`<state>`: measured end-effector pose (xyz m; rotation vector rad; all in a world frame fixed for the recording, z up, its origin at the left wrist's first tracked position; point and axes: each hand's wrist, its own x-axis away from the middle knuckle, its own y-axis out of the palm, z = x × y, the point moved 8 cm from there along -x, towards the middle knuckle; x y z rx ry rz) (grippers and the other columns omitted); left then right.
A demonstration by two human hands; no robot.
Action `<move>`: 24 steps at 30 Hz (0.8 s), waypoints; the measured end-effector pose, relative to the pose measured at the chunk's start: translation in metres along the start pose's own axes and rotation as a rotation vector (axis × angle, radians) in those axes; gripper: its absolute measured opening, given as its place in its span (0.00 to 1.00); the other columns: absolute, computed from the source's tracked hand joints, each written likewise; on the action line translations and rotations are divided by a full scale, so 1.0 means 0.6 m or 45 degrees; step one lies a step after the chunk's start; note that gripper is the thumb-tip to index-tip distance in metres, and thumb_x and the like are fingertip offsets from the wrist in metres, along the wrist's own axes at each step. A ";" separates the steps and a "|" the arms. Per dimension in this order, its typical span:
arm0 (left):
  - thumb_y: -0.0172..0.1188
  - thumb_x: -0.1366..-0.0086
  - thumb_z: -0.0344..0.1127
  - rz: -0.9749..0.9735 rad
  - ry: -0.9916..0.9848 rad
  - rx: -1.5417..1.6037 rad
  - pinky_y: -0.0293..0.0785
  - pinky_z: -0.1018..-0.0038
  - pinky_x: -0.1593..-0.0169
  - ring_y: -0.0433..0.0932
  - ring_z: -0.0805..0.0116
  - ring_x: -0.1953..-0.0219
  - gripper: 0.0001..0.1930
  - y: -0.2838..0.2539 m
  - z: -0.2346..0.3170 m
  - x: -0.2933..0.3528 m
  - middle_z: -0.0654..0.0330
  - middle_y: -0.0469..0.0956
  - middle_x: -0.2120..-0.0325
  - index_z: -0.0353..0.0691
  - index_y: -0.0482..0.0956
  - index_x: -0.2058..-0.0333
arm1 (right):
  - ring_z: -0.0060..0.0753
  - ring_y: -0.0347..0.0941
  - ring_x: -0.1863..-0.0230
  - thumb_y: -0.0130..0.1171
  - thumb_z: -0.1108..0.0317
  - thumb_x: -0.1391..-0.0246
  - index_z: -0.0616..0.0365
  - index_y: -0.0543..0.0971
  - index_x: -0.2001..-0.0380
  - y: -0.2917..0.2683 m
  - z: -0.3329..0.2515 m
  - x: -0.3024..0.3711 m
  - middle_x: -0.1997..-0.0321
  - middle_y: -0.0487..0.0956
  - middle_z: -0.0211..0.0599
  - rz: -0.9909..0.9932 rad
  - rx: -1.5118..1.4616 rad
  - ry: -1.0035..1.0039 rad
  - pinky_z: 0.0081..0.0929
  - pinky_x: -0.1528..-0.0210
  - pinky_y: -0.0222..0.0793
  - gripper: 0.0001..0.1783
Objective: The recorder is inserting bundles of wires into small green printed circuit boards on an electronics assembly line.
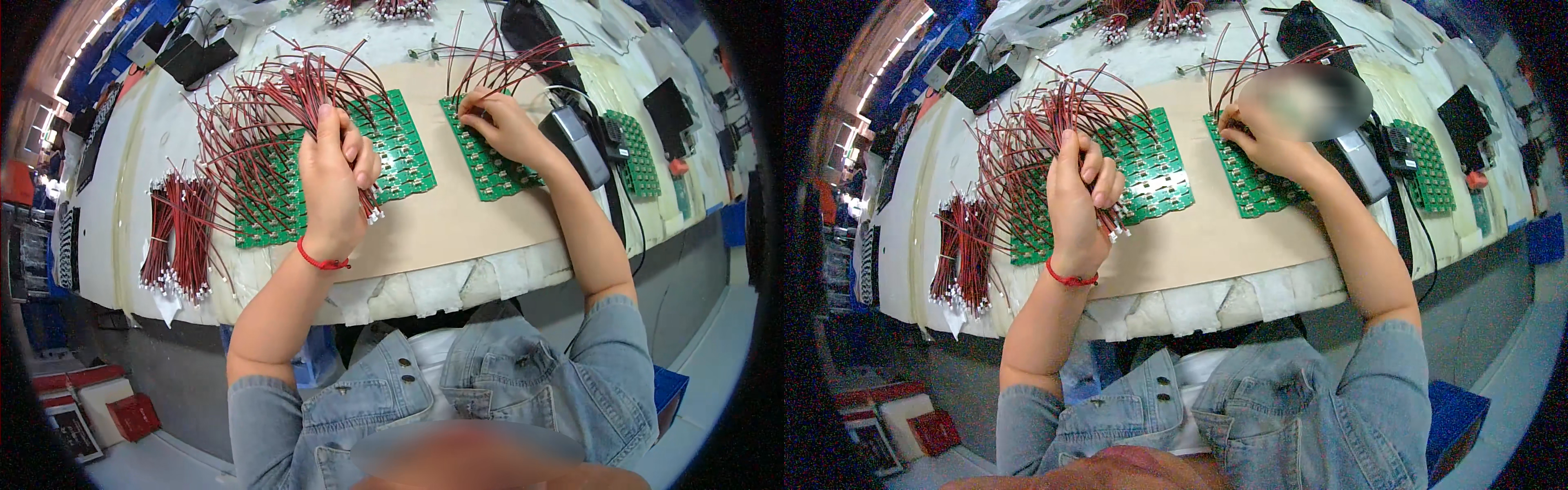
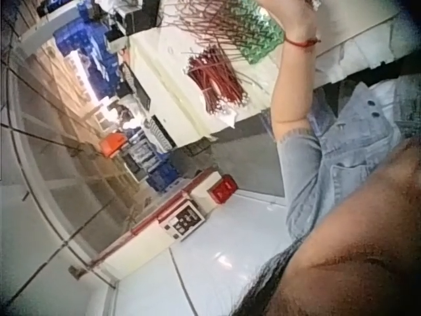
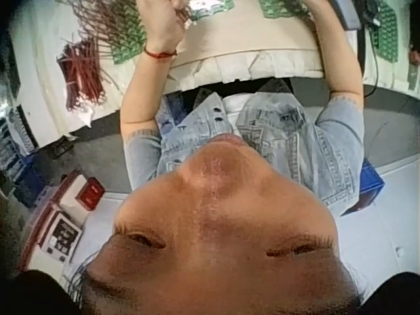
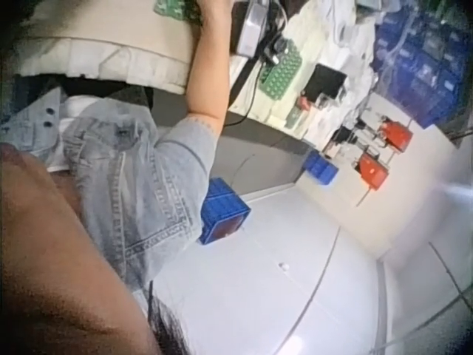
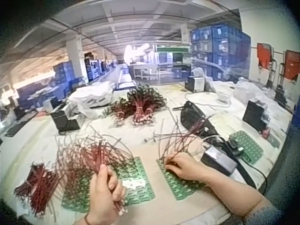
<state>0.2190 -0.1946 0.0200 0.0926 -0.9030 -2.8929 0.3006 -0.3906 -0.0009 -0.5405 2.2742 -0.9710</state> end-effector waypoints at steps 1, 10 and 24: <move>0.41 0.29 0.46 0.002 0.002 0.002 0.48 0.82 0.83 0.51 0.83 0.88 0.15 -0.001 0.001 0.000 0.71 0.55 0.85 0.44 0.64 0.72 | 0.44 0.74 0.64 0.57 0.73 0.51 0.66 0.75 0.69 0.001 -0.001 0.000 0.68 0.77 0.45 -0.002 0.001 -0.002 0.32 0.59 0.69 0.07; 0.41 0.29 0.46 -0.007 -0.005 -0.024 0.48 0.82 0.83 0.52 0.83 0.87 0.16 0.002 -0.002 0.002 0.72 0.55 0.84 0.45 0.63 0.73 | 0.47 0.75 0.65 0.58 0.75 0.54 0.65 0.76 0.69 -0.005 -0.011 -0.002 0.69 0.77 0.46 -0.012 -0.004 -0.038 0.33 0.61 0.71 0.06; 0.40 0.31 0.37 -0.203 0.022 0.264 0.52 0.80 0.81 0.57 0.79 0.85 0.09 -0.014 0.066 -0.031 0.69 0.59 0.83 0.43 0.64 0.71 | 0.36 0.74 0.67 0.59 0.75 0.52 0.66 0.78 0.70 0.005 0.004 -0.001 0.69 0.78 0.42 0.084 -0.007 0.032 0.26 0.63 0.70 0.05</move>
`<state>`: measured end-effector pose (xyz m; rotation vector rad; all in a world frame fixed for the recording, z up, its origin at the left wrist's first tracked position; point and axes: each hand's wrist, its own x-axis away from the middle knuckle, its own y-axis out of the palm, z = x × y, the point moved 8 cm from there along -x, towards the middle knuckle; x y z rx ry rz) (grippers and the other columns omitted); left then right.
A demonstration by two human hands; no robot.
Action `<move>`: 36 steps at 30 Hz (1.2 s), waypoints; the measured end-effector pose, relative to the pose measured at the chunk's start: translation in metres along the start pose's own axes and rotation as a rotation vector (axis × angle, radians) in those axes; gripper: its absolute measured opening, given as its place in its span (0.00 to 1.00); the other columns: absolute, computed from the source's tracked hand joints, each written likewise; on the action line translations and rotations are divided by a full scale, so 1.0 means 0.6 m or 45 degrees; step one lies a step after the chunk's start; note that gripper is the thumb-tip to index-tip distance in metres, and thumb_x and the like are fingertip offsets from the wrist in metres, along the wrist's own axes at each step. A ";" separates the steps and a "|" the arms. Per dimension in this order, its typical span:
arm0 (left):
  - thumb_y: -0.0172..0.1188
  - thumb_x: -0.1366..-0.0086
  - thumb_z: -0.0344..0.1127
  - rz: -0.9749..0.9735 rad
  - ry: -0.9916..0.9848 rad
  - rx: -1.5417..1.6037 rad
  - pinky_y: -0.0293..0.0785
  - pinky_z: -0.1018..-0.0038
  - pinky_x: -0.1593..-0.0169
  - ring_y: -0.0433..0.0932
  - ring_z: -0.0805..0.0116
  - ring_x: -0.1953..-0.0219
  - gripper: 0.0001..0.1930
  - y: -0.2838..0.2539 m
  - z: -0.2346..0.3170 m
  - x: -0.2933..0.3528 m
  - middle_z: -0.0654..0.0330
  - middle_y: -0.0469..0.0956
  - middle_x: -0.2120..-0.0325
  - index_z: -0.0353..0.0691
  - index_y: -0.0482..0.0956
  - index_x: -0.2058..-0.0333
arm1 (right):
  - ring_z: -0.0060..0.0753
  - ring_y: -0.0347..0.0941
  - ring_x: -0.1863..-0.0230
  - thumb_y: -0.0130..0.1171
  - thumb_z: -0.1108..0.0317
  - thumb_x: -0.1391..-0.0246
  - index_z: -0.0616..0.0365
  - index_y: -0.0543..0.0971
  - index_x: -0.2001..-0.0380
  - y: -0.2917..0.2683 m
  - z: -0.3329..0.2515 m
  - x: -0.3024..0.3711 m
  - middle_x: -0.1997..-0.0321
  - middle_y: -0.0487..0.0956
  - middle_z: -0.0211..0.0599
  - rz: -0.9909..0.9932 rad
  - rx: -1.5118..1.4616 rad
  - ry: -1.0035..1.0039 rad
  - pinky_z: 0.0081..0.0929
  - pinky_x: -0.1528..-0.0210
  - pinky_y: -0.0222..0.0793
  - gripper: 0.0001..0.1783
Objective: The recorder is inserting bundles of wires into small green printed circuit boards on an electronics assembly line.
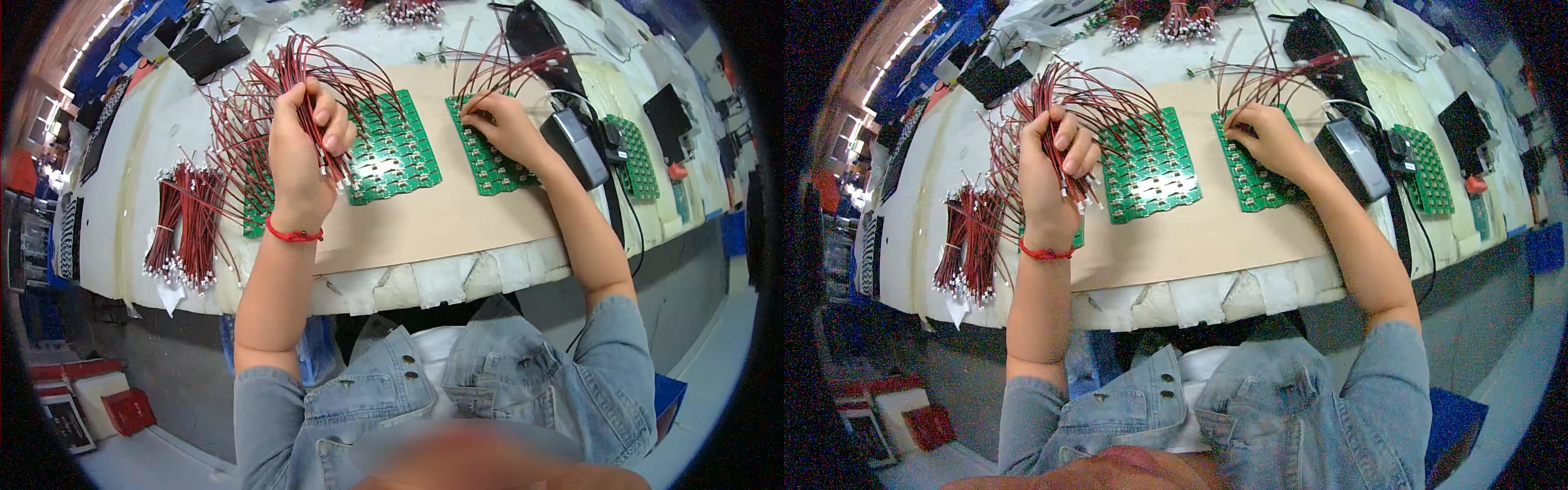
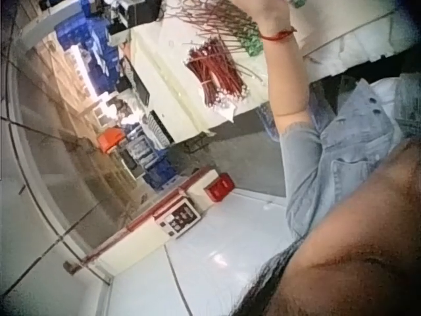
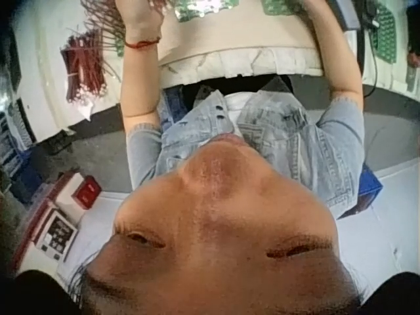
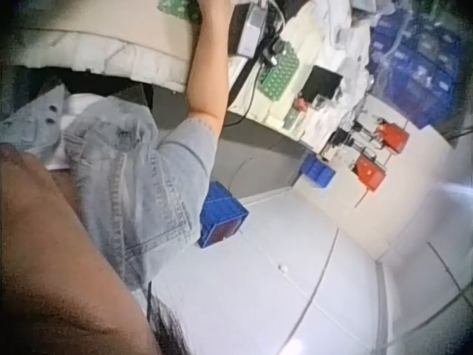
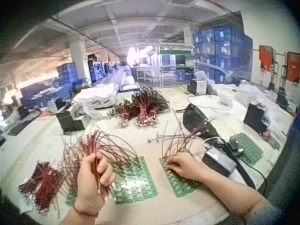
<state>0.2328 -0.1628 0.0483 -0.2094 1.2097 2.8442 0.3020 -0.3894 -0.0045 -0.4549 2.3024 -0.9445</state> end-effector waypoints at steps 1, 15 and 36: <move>0.40 0.31 0.38 -0.005 0.009 -0.026 0.52 0.80 0.81 0.57 0.79 0.85 0.09 0.000 0.007 -0.002 0.69 0.59 0.83 0.43 0.65 0.71 | 0.35 0.74 0.68 0.59 0.72 0.50 0.67 0.78 0.70 -0.001 0.002 -0.002 0.69 0.78 0.42 0.002 0.004 0.023 0.27 0.62 0.69 0.07; 0.53 0.33 0.45 0.046 0.083 -0.591 0.54 0.84 0.84 0.59 0.85 0.88 0.15 0.002 0.009 -0.002 0.73 0.65 0.88 0.43 0.71 0.76 | 0.15 0.68 0.80 0.54 0.61 0.42 0.63 0.78 0.69 0.050 -0.224 -0.014 0.77 0.75 0.28 -0.547 -0.929 0.433 0.15 0.80 0.61 0.14; 0.35 0.28 0.51 -0.365 0.442 -0.665 0.44 0.81 0.86 0.48 0.81 0.91 0.20 0.065 0.065 0.035 0.72 0.54 0.92 0.42 0.65 0.72 | 0.17 0.72 0.77 0.54 0.68 0.44 0.62 0.73 0.63 0.081 -0.116 -0.077 0.70 0.78 0.33 -0.241 -0.910 0.366 0.13 0.81 0.64 0.09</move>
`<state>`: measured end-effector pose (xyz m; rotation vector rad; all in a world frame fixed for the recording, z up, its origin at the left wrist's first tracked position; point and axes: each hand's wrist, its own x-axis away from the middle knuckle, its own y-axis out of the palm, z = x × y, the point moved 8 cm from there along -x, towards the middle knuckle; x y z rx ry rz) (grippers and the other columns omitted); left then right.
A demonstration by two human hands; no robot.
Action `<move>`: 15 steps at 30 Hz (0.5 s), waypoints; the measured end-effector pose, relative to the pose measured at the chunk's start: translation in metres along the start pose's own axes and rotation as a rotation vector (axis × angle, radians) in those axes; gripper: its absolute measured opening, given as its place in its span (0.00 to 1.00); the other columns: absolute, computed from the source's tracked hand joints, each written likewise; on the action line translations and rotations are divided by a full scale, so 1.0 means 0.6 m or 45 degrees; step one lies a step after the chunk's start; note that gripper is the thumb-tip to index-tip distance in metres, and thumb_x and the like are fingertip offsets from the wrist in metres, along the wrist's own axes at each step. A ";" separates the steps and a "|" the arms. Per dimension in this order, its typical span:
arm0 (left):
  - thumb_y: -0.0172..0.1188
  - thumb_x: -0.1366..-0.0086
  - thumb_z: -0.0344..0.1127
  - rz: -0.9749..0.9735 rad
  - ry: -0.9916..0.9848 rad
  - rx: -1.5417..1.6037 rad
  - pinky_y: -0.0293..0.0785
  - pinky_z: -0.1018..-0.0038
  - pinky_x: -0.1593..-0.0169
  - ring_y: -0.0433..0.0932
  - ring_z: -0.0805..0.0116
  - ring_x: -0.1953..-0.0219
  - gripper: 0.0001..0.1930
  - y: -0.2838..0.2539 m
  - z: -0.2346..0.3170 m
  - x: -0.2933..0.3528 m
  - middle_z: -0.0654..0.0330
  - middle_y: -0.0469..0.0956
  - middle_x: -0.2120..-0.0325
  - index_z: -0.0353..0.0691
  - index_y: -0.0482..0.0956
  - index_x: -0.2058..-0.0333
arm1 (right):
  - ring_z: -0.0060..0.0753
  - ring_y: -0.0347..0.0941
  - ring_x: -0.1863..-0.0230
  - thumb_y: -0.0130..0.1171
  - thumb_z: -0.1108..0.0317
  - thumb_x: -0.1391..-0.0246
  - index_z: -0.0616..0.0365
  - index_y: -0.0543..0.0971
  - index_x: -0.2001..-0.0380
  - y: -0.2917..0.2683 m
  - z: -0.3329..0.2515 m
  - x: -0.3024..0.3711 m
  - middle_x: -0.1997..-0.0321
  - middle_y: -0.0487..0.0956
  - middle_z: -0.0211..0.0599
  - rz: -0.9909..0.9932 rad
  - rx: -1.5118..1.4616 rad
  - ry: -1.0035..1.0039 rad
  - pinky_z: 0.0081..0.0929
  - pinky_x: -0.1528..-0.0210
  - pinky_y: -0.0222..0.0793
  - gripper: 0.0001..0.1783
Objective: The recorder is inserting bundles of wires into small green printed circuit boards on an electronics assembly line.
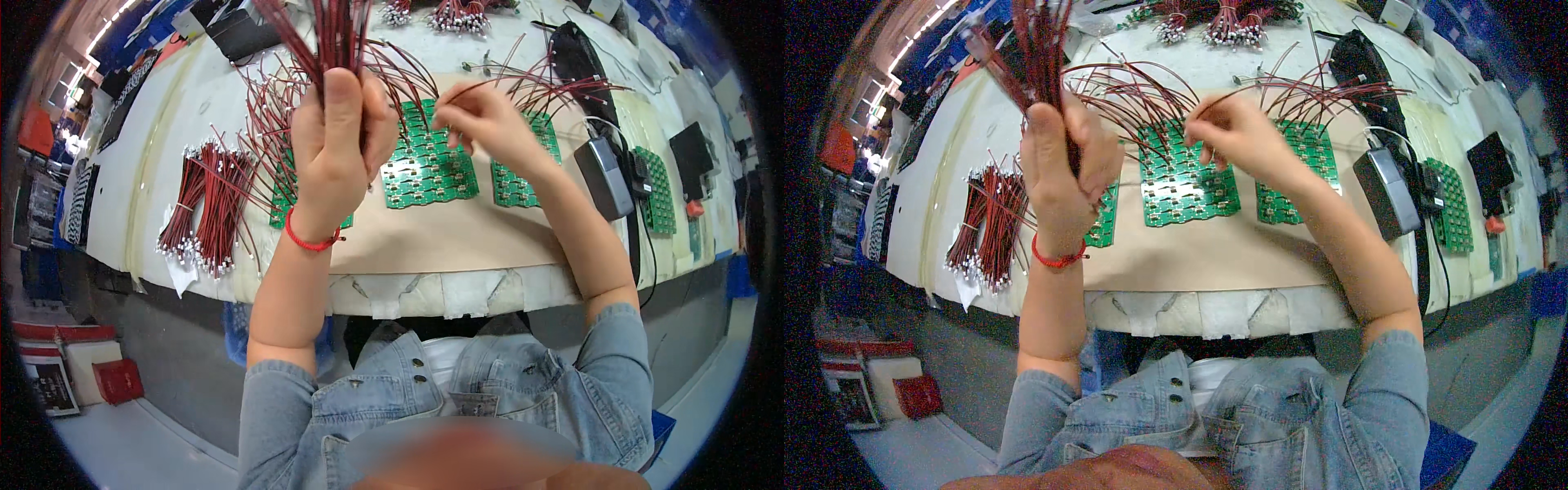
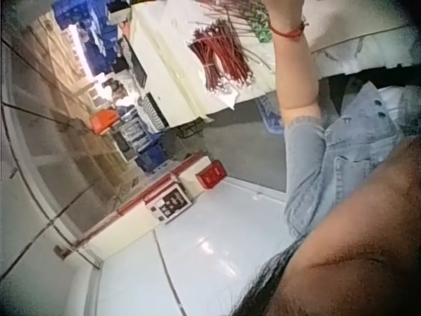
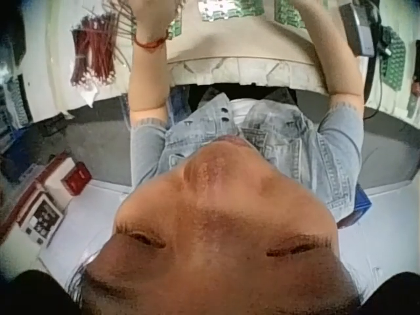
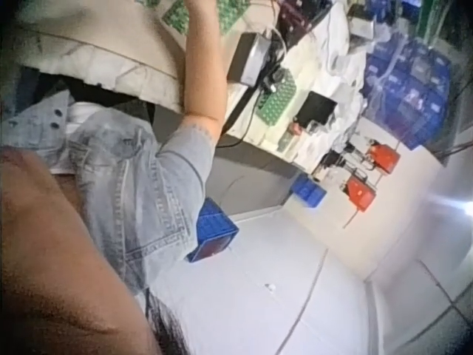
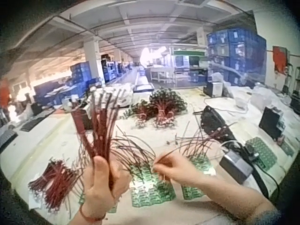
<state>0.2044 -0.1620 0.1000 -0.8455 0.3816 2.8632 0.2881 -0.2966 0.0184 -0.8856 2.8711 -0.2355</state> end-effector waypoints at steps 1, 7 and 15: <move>0.35 0.28 0.51 -0.010 0.059 -0.013 0.45 0.81 0.86 0.48 0.81 0.91 0.21 -0.001 0.007 0.003 0.72 0.54 0.92 0.42 0.65 0.72 | 0.17 0.72 0.77 0.54 0.68 0.44 0.63 0.74 0.64 0.007 0.021 -0.003 0.71 0.78 0.33 0.012 0.179 0.061 0.14 0.80 0.66 0.09; 0.32 0.27 0.47 -0.175 -0.293 1.228 0.47 0.83 0.87 0.52 0.84 0.92 0.19 -0.019 -0.003 -0.017 0.73 0.55 0.91 0.44 0.67 0.70 | 0.48 0.77 0.69 0.57 0.70 0.50 0.67 0.78 0.69 0.021 0.025 -0.005 0.71 0.79 0.52 0.100 0.747 -0.110 0.37 0.64 0.70 0.10; 0.34 0.27 0.45 -0.130 -0.035 1.033 0.46 0.84 0.87 0.51 0.83 0.92 0.17 -0.058 0.043 -0.022 0.72 0.56 0.92 0.45 0.68 0.70 | 0.51 0.76 0.68 0.57 0.71 0.51 0.67 0.77 0.72 0.022 0.030 -0.001 0.72 0.78 0.52 0.138 0.811 -0.165 0.39 0.63 0.69 0.08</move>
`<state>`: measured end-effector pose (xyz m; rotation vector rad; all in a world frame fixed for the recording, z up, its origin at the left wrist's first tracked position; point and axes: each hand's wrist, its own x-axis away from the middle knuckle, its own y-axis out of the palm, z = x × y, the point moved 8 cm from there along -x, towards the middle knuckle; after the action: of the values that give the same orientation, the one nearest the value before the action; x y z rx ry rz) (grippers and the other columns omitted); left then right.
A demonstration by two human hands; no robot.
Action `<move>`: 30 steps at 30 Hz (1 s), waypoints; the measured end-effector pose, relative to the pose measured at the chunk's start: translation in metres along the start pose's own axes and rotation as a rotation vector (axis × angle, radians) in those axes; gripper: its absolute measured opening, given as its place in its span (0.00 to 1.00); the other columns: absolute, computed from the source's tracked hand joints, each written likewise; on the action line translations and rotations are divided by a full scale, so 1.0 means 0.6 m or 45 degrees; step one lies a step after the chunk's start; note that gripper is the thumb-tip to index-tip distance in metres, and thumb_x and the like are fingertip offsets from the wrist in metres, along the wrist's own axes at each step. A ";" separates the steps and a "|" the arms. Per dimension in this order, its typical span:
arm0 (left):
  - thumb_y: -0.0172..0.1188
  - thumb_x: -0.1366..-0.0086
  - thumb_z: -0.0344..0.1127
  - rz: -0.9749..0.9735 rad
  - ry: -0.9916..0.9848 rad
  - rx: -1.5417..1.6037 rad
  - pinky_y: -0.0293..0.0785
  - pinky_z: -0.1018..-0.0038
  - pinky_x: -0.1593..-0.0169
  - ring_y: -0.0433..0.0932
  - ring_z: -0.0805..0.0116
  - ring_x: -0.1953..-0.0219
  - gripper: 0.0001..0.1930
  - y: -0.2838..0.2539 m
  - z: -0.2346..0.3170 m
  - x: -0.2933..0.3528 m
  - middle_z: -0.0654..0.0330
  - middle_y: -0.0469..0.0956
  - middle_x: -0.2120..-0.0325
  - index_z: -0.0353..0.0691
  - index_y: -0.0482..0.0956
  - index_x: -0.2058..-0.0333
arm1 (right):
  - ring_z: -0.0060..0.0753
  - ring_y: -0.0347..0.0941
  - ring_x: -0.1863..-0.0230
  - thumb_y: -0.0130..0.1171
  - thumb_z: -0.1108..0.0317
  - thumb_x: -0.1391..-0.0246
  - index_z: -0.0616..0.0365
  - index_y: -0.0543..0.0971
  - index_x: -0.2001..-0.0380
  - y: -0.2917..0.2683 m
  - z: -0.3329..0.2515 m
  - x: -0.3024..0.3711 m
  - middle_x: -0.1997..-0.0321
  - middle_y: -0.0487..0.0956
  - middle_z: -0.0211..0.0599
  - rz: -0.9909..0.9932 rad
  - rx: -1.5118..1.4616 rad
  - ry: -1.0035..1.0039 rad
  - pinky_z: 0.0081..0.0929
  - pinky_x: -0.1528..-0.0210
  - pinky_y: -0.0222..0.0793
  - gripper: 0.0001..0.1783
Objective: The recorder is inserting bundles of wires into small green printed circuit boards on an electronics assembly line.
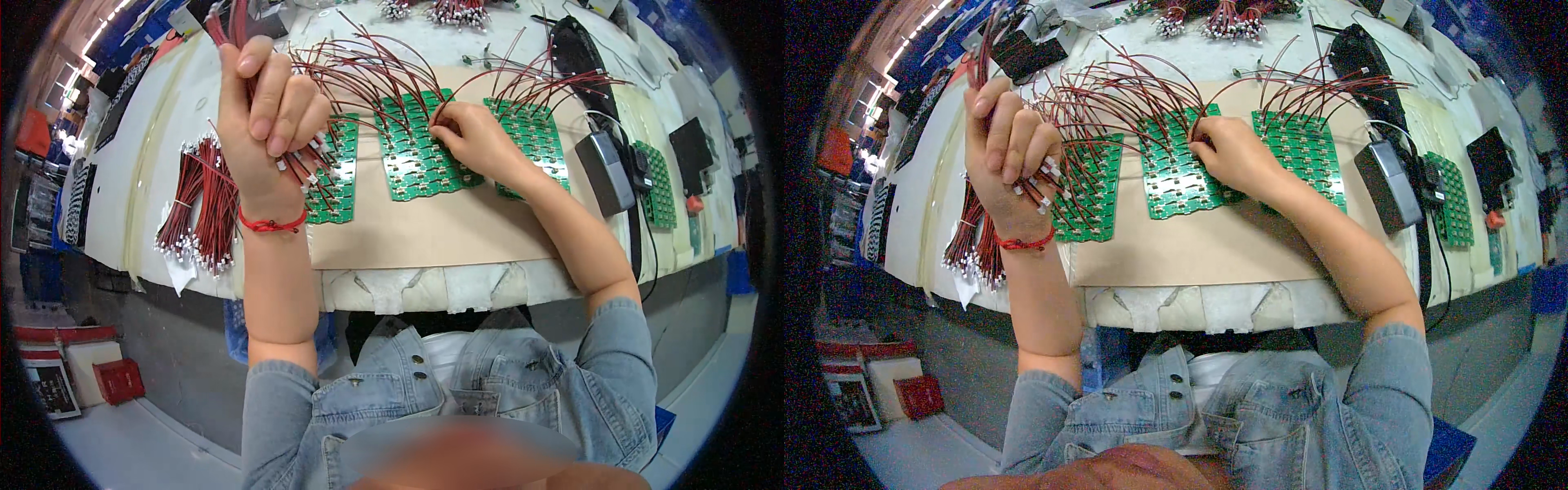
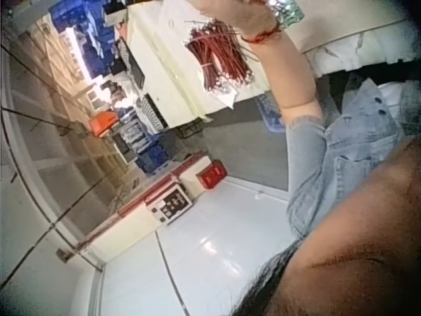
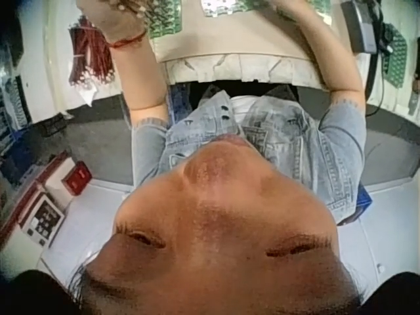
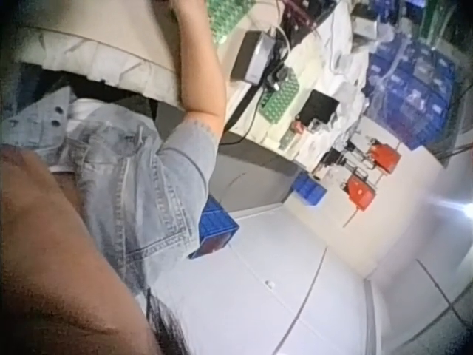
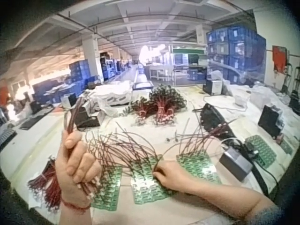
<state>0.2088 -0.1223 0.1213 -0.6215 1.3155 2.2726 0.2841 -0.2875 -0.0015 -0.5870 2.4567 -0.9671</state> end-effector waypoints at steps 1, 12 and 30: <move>0.34 0.27 0.45 -0.002 -0.001 0.003 0.46 0.84 0.87 0.51 0.83 0.92 0.17 -0.001 -0.002 0.000 0.72 0.56 0.92 0.45 0.68 0.70 | 0.52 0.75 0.68 0.57 0.71 0.51 0.67 0.77 0.73 0.000 0.002 0.001 0.72 0.77 0.52 0.015 -0.017 -0.006 0.39 0.63 0.69 0.08; 0.38 0.30 0.45 0.412 -0.134 -0.311 0.54 0.79 0.83 0.55 0.78 0.90 0.16 -0.050 -0.058 0.013 0.70 0.55 0.90 0.45 0.65 0.74 | 0.53 0.72 0.66 0.57 0.76 0.54 0.67 0.75 0.73 0.012 -0.021 -0.007 0.71 0.75 0.50 0.057 0.099 -0.300 0.39 0.61 0.67 0.05; 0.41 0.29 0.50 0.519 -0.163 -1.141 0.62 0.79 0.79 0.65 0.78 0.84 0.20 -0.098 -0.131 0.037 0.63 0.67 0.85 0.38 0.67 0.68 | 0.42 0.73 0.70 0.57 0.70 0.48 0.68 0.75 0.74 -0.029 -0.051 0.015 0.73 0.75 0.47 0.034 0.164 -0.055 0.33 0.64 0.67 0.10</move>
<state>0.2371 -0.1616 0.0332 -0.4770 0.3067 3.1607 0.2644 -0.2876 0.0291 -0.5250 2.3378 -1.0814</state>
